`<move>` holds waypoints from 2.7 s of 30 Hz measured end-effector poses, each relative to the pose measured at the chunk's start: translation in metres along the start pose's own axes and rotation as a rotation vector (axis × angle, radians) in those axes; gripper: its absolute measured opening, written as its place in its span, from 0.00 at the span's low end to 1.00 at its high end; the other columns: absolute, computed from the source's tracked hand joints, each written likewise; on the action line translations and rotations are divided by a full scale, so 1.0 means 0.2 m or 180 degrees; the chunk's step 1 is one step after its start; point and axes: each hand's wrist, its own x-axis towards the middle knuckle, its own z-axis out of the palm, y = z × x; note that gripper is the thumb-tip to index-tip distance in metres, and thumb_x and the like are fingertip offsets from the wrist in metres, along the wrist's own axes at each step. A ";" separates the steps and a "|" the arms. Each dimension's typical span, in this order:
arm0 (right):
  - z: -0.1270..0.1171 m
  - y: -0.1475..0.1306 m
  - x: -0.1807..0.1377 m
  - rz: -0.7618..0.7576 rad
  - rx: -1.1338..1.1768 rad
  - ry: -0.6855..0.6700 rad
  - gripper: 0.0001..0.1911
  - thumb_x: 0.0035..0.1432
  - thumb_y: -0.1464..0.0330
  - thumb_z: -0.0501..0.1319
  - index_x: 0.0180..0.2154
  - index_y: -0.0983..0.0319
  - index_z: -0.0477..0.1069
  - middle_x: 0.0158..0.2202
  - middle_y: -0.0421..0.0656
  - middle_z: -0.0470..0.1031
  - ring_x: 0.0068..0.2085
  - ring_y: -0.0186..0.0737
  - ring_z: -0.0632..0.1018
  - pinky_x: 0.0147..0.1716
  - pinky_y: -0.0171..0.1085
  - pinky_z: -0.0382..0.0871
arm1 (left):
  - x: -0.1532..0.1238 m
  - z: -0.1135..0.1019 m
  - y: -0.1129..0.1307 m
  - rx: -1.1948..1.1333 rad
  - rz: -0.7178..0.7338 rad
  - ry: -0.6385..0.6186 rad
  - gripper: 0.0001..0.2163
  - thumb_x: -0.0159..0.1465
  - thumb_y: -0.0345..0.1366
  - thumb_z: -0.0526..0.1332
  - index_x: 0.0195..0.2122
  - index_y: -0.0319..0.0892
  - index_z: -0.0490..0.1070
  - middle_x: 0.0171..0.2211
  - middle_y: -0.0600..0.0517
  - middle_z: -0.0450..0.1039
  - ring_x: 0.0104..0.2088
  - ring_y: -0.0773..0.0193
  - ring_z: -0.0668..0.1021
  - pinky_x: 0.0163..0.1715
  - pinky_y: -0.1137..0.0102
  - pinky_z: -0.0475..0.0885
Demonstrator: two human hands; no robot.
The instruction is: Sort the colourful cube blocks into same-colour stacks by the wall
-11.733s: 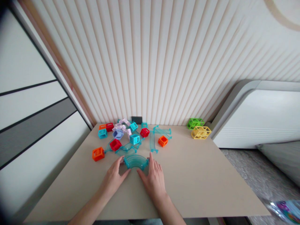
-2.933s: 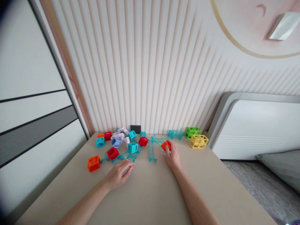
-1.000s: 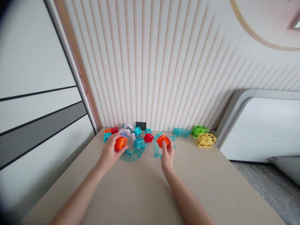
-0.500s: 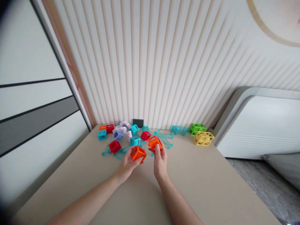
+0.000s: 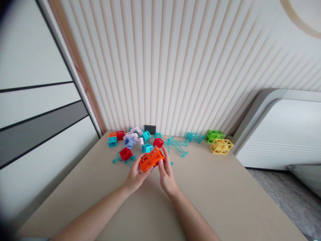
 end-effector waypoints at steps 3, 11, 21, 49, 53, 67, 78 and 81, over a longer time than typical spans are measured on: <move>0.02 -0.01 0.00 -0.0050 -0.0061 -0.0058 0.35 0.67 0.51 0.58 0.70 0.49 0.50 0.63 0.43 0.70 0.62 0.46 0.72 0.62 0.52 0.66 | 0.01 -0.01 0.01 0.0340 0.0247 0.0329 0.19 0.61 0.40 0.68 0.53 0.47 0.70 0.51 0.45 0.75 0.51 0.52 0.78 0.54 0.59 0.72; 0.06 -0.02 0.00 0.0008 0.0184 0.0012 0.38 0.64 0.53 0.63 0.70 0.51 0.53 0.61 0.46 0.73 0.60 0.51 0.74 0.57 0.51 0.72 | 0.00 0.01 0.01 0.0494 0.0432 0.0317 0.26 0.60 0.39 0.69 0.59 0.47 0.67 0.60 0.43 0.69 0.61 0.50 0.72 0.62 0.55 0.65; 0.05 -0.07 0.01 -0.0065 0.0174 -0.0159 0.40 0.62 0.54 0.66 0.70 0.51 0.54 0.61 0.47 0.73 0.58 0.51 0.77 0.57 0.52 0.72 | 0.06 0.00 0.03 -0.0544 -0.0526 0.0513 0.27 0.59 0.55 0.67 0.53 0.41 0.74 0.50 0.42 0.79 0.49 0.51 0.81 0.48 0.61 0.77; 0.01 0.02 0.01 -0.0485 -0.0960 -0.0504 0.24 0.68 0.56 0.60 0.61 0.59 0.67 0.56 0.49 0.76 0.54 0.50 0.78 0.55 0.48 0.72 | 0.08 -0.03 0.02 -0.0827 -0.0459 0.0526 0.23 0.56 0.46 0.73 0.49 0.39 0.78 0.47 0.42 0.82 0.46 0.53 0.83 0.48 0.63 0.77; 0.02 -0.01 0.01 -0.0538 -0.0940 -0.0451 0.19 0.67 0.57 0.60 0.54 0.59 0.72 0.50 0.49 0.79 0.51 0.50 0.80 0.54 0.48 0.73 | 0.07 -0.03 0.03 -0.0825 -0.0397 0.0544 0.23 0.56 0.46 0.73 0.49 0.39 0.78 0.46 0.42 0.82 0.45 0.53 0.83 0.47 0.63 0.78; 0.01 0.02 -0.01 -0.0500 -0.0706 -0.0040 0.25 0.67 0.54 0.60 0.59 0.61 0.69 0.54 0.51 0.77 0.51 0.50 0.79 0.52 0.46 0.74 | 0.17 -0.23 0.12 0.1232 0.0768 0.0862 0.17 0.72 0.46 0.51 0.46 0.42 0.76 0.50 0.43 0.79 0.55 0.55 0.79 0.55 0.63 0.74; 0.01 0.01 -0.02 -0.0848 -0.1141 0.0125 0.29 0.66 0.58 0.61 0.64 0.62 0.64 0.52 0.52 0.79 0.48 0.48 0.80 0.48 0.45 0.75 | 0.73 -0.95 -0.02 0.3843 -0.0456 0.0680 0.19 0.64 0.37 0.60 0.55 0.35 0.71 0.56 0.36 0.75 0.60 0.47 0.74 0.61 0.59 0.66; 0.02 -0.01 -0.02 -0.1041 -0.1295 0.0113 0.28 0.66 0.59 0.61 0.63 0.62 0.65 0.51 0.51 0.79 0.46 0.48 0.80 0.46 0.43 0.76 | 0.75 -0.97 -0.09 0.4266 -0.0699 0.0307 0.20 0.66 0.39 0.62 0.56 0.35 0.70 0.59 0.37 0.72 0.60 0.48 0.73 0.61 0.57 0.66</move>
